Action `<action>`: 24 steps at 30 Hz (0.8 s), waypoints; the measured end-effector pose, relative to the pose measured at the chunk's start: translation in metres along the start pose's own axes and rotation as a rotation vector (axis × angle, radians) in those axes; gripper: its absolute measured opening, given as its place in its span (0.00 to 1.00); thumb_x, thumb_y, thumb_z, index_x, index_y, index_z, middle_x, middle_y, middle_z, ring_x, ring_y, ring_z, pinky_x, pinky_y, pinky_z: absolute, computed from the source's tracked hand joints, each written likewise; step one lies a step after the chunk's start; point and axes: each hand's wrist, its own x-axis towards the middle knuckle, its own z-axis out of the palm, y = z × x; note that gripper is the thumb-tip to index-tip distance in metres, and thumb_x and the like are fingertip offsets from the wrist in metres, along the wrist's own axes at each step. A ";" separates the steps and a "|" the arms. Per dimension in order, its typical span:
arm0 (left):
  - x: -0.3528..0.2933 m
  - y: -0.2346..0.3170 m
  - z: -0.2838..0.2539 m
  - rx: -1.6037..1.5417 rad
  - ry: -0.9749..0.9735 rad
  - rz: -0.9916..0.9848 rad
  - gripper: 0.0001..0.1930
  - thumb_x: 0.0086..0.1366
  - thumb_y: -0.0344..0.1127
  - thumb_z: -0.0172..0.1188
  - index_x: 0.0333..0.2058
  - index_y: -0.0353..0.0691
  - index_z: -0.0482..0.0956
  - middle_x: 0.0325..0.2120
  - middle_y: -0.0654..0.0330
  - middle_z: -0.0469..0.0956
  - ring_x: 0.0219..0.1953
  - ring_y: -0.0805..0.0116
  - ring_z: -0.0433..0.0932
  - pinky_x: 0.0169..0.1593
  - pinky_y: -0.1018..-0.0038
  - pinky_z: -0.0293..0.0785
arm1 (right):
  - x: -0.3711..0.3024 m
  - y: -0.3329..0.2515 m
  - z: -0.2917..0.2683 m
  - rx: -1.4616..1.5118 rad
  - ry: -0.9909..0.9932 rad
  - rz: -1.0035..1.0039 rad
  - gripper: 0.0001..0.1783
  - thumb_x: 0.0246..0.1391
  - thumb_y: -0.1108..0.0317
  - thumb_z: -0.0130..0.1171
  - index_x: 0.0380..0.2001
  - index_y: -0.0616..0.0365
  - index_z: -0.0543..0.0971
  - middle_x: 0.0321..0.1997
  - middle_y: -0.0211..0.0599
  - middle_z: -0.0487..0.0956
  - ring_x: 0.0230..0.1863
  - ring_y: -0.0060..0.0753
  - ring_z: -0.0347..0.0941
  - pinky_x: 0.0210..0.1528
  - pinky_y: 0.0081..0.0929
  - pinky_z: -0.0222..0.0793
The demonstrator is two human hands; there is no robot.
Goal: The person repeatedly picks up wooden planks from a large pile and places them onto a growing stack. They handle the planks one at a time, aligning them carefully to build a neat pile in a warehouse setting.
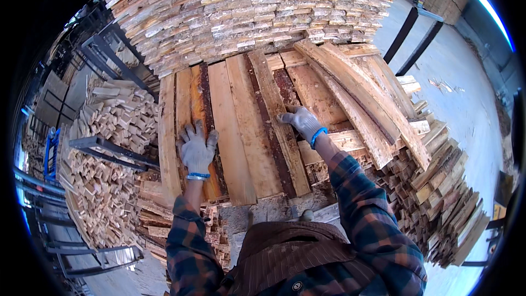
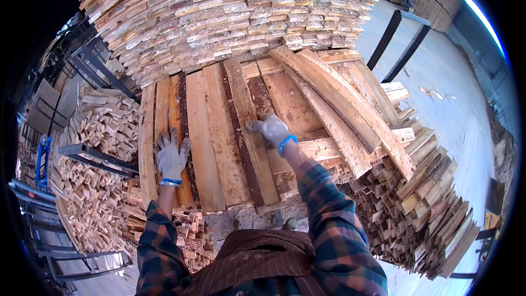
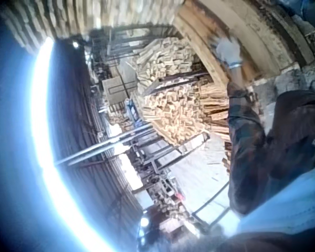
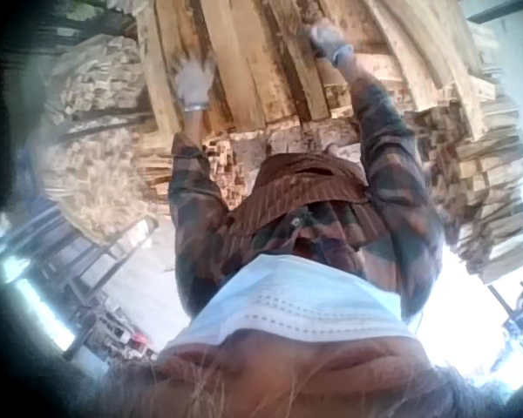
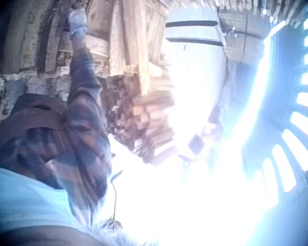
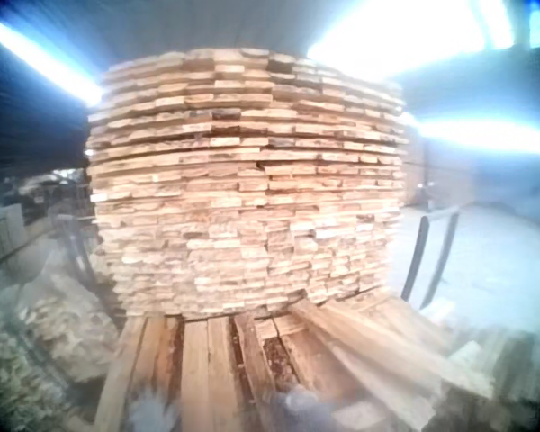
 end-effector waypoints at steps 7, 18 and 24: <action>0.003 0.011 -0.023 -0.109 -0.083 -0.037 0.37 0.65 0.66 0.42 0.62 0.44 0.64 0.61 0.42 0.61 0.64 0.41 0.58 0.61 0.47 0.58 | -0.034 -0.075 0.033 -0.723 0.143 0.106 0.39 0.50 0.48 0.60 0.61 0.57 0.66 0.50 0.54 0.76 0.51 0.48 0.75 0.52 0.42 0.71; 0.003 0.005 -0.021 -0.144 -0.084 -0.027 0.38 0.63 0.65 0.46 0.61 0.41 0.65 0.63 0.45 0.59 0.65 0.43 0.54 0.61 0.43 0.55 | -0.013 -0.044 -0.026 -0.722 0.308 0.121 0.45 0.40 0.48 0.67 0.62 0.48 0.65 0.54 0.53 0.73 0.53 0.55 0.72 0.51 0.44 0.71; 0.010 -0.078 -0.011 -1.029 0.080 -0.368 0.28 0.60 0.54 0.63 0.53 0.42 0.76 0.39 0.44 0.81 0.42 0.55 0.81 0.45 0.62 0.75 | -0.004 0.017 -0.030 -0.422 0.346 -0.048 0.32 0.50 0.45 0.58 0.59 0.37 0.71 0.54 0.51 0.73 0.56 0.54 0.70 0.56 0.44 0.68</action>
